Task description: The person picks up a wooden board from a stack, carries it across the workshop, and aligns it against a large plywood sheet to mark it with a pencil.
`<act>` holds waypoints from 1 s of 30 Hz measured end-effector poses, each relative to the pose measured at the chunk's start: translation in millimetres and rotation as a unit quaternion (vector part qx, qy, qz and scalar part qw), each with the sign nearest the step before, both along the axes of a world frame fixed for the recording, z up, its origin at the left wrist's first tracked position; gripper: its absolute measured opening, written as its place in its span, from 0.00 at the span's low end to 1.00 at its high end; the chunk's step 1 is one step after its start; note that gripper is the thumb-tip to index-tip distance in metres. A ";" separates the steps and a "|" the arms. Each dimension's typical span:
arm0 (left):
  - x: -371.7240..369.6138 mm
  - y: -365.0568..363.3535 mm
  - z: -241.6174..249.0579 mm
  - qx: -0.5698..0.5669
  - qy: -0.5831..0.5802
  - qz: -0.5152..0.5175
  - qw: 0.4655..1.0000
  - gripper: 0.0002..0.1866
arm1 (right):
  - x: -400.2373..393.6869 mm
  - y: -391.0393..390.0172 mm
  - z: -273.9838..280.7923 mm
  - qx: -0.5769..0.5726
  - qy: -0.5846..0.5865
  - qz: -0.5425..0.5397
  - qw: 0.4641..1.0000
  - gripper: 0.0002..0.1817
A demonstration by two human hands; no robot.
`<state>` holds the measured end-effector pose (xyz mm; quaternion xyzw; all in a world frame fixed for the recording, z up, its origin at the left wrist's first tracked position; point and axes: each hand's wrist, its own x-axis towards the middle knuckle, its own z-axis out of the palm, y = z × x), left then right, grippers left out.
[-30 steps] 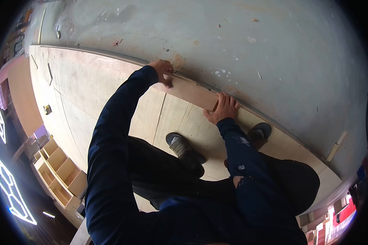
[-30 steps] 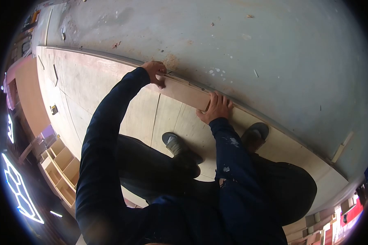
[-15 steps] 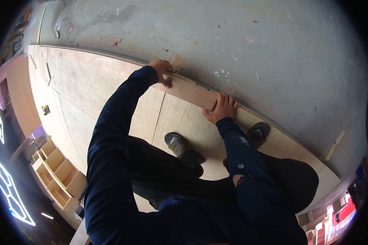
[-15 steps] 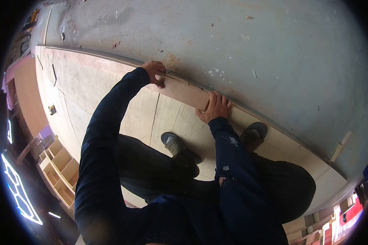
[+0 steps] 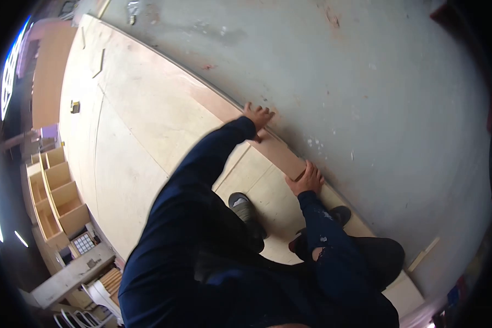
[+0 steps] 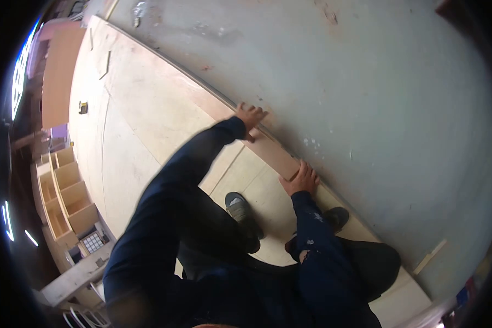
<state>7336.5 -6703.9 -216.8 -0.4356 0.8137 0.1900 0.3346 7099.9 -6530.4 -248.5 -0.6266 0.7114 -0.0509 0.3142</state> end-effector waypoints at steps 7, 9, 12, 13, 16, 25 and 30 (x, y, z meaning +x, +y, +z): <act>-20.6 38.2 144.0 0.037 0.221 0.393 0.892 0.44 | -54.3 -21.4 82.6 0.189 -0.027 0.025 0.981 0.42; -9.0 64.4 186.3 0.012 0.254 0.510 0.822 0.39 | -73.9 1.9 55.7 0.220 -0.052 0.078 0.971 0.34; 17.2 120.6 263.0 -0.003 0.128 0.524 0.842 0.36 | -79.3 -11.4 204.2 0.246 -0.101 0.087 0.960 0.27; 19.1 143.2 292.4 -0.015 0.105 0.548 0.830 0.35 | -84.0 -8.0 243.4 0.213 -0.113 0.077 0.967 0.24; -4.0 201.0 375.1 -0.022 0.021 0.636 0.771 0.35 | -115.8 10.2 300.9 0.179 -0.194 0.057 0.963 0.20; -41.7 214.6 393.2 0.044 0.188 0.597 0.779 0.16 | -301.2 -11.1 356.4 0.232 -0.091 -0.029 0.968 0.17; -68.8 158.4 291.4 0.201 0.149 0.638 0.728 0.24 | -351.9 -104.2 390.7 0.218 -0.036 0.006 0.975 0.14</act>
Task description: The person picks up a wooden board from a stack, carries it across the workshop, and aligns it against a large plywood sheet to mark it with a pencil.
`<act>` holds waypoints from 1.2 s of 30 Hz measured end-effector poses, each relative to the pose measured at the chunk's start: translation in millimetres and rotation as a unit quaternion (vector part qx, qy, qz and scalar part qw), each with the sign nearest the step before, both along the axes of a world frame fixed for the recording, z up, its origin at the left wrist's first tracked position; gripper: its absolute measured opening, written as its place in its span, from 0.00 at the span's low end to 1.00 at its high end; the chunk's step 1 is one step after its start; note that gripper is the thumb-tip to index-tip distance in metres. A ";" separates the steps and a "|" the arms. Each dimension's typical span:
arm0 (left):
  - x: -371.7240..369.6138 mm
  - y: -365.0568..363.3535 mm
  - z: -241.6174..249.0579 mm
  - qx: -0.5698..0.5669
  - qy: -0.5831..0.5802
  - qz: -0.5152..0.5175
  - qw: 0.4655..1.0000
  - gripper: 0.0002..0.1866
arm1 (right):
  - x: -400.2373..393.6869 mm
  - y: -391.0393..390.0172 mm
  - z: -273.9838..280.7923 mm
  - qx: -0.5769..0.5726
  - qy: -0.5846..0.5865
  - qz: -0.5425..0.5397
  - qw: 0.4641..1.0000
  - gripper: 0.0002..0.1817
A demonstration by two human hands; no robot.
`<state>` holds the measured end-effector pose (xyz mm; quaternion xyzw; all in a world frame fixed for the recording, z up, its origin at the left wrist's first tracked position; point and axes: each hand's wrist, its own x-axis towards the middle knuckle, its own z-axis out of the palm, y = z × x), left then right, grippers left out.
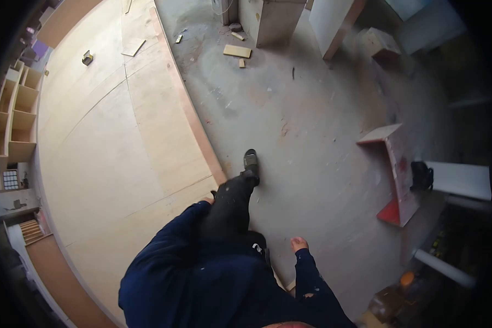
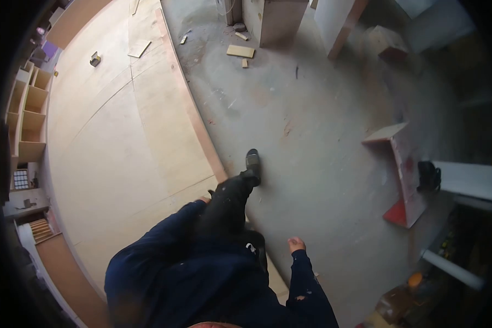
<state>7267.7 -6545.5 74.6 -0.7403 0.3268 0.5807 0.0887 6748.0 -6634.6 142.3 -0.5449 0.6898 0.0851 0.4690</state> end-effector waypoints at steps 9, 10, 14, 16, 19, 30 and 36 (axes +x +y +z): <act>-20.5 -148.3 -7.6 0.110 -0.079 0.174 0.975 0.30 | 36.5 -177.2 45.0 0.135 0.046 -0.096 0.985 0.11; -20.0 -154.1 -8.8 0.119 -0.095 0.204 0.967 0.31 | 55.7 -192.4 50.8 0.176 0.081 -0.057 0.979 0.12; -47.4 -132.0 -66.8 0.103 0.022 0.252 0.962 0.37 | 79.0 -230.9 30.4 0.070 0.120 0.180 0.974 0.19; -68.3 -130.2 -84.9 0.088 0.028 0.241 0.966 0.31 | 104.6 -269.4 37.4 0.106 0.125 0.179 0.970 0.24; -90.9 -135.9 -71.0 0.030 -0.019 0.379 0.925 0.22 | 129.4 -314.4 51.8 0.123 0.109 0.253 0.953 0.24; -149.6 -163.8 -27.4 0.141 0.185 0.781 0.580 0.19 | 92.4 -436.1 4.7 0.177 0.109 0.324 0.923 0.19; -182.6 -188.0 -27.5 0.146 0.099 0.713 0.679 0.14 | 89.7 -470.7 24.8 0.240 0.104 0.172 0.950 0.23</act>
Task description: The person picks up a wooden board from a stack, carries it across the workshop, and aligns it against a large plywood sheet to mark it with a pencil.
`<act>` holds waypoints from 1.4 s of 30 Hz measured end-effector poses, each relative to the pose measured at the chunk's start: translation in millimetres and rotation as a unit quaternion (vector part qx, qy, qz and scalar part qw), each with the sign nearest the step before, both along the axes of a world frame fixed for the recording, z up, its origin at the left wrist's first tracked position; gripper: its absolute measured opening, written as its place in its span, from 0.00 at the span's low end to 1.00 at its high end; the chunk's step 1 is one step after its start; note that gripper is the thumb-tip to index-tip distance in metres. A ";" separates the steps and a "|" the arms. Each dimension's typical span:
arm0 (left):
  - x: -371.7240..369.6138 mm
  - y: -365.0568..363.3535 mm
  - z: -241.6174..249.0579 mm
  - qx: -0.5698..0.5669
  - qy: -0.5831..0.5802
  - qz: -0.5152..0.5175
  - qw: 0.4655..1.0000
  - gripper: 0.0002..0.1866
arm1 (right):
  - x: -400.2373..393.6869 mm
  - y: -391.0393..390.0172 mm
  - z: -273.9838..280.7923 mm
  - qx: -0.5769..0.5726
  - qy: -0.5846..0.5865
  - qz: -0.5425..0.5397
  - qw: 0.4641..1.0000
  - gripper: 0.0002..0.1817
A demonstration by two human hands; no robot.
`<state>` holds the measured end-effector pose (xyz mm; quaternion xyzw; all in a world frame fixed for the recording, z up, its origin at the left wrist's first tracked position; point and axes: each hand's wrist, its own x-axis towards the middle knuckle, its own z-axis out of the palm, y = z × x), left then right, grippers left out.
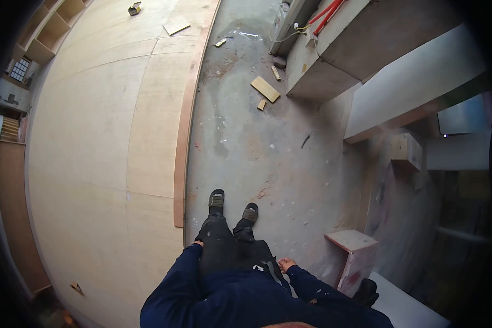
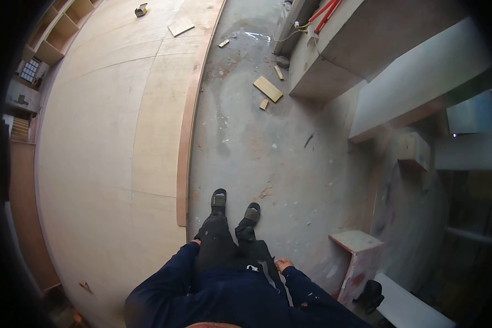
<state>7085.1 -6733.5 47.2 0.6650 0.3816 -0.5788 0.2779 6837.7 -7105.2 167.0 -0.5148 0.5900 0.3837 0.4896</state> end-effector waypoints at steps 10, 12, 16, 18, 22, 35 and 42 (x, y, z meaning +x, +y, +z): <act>-14.2 -46.4 -8.0 0.216 -0.163 -0.177 0.946 0.14 | -5.8 -15.0 -9.2 -0.034 -0.052 0.233 0.970 0.24; -14.4 -48.6 2.5 0.193 -0.131 -0.177 0.956 0.14 | -2.3 -15.3 -4.3 -0.021 -0.062 0.212 0.975 0.24; -55.9 -31.7 -59.2 0.245 -0.151 -0.138 0.948 0.15 | 2.7 -15.9 -1.3 -0.034 -0.044 0.246 0.968 0.24; -51.1 -33.0 -49.6 0.234 -0.152 -0.153 0.948 0.15 | -5.1 -14.0 -17.0 -0.052 -0.054 0.289 0.955 0.21; -40.7 -38.1 -27.1 0.217 -0.150 -0.171 0.949 0.15 | -29.0 -18.5 -57.8 0.008 -0.054 0.222 0.974 0.19; -25.0 -10.3 -4.3 0.199 -0.154 -0.256 0.933 0.14 | -41.9 12.6 -102.5 0.045 -0.078 0.429 0.899 0.19; -18.3 -6.7 0.8 0.195 -0.154 -0.283 0.927 0.14 | -45.1 24.9 -97.0 0.048 -0.106 0.446 0.887 0.19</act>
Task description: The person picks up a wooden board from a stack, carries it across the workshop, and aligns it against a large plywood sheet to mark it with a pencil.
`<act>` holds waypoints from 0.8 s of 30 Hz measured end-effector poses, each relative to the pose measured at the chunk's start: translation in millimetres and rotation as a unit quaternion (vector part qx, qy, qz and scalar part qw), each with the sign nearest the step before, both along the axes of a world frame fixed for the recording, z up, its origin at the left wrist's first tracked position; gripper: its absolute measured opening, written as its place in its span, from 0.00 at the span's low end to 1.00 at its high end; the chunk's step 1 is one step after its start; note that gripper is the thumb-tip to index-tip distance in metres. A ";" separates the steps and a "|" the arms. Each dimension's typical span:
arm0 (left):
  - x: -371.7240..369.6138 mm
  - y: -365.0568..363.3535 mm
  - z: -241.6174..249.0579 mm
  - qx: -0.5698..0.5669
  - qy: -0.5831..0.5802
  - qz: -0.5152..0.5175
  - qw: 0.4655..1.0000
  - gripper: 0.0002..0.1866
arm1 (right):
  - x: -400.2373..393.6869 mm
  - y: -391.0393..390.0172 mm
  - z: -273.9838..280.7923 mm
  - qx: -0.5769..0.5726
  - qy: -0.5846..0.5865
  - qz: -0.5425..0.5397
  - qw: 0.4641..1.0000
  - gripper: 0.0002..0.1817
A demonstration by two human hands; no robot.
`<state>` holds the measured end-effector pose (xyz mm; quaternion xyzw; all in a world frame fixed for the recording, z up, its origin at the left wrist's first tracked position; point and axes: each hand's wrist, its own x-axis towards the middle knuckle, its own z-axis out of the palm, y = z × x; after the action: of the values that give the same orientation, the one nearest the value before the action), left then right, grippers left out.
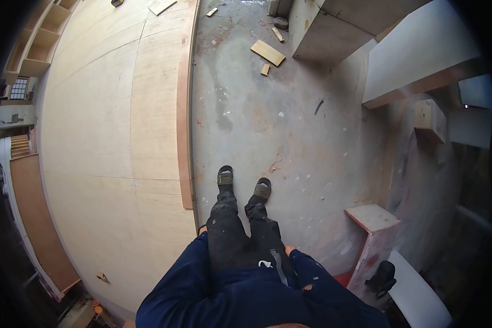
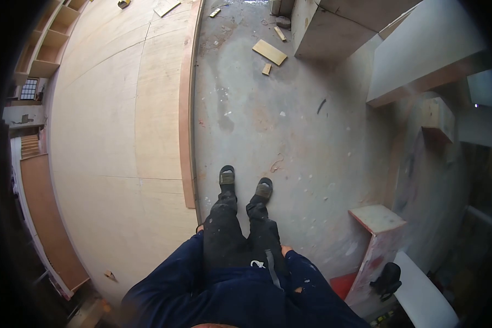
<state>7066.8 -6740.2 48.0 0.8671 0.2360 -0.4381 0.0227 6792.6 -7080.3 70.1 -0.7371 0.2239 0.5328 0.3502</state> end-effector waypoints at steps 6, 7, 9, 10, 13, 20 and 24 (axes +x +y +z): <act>4.2 -1.1 2.6 -0.002 0.003 -0.011 1.000 0.14 | 0.6 2.5 3.7 -0.005 -0.035 -0.007 0.999 0.19; 4.9 -1.9 1.8 -0.002 0.003 -0.011 1.000 0.14 | -1.5 3.2 0.3 -0.010 -0.042 0.010 0.999 0.19; 4.0 -1.8 -0.9 -0.002 0.007 -0.014 1.000 0.14 | -2.1 1.0 -2.5 -0.001 -0.031 0.040 0.999 0.18; 2.8 -1.9 -2.5 -0.003 0.010 -0.016 1.000 0.14 | -0.3 -1.1 -1.1 0.005 -0.023 0.072 0.997 0.18; -1.4 0.5 -7.0 -0.006 0.013 -0.017 1.000 0.14 | -2.9 -1.2 -4.5 -0.006 -0.029 0.058 0.998 0.18; -5.3 -9.4 6.7 0.027 -0.005 -0.006 1.000 0.13 | -5.2 -10.8 1.4 -0.019 -0.085 0.071 0.994 0.18; 6.2 -22.8 22.3 0.039 -0.024 0.016 0.999 0.13 | 2.4 -18.1 14.2 -0.017 -0.008 0.100 0.995 0.19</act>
<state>7073.0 -6763.0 70.2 0.8738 0.2659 -0.4071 0.0014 6795.0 -7098.4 84.3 -0.7663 0.1557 0.5548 0.2843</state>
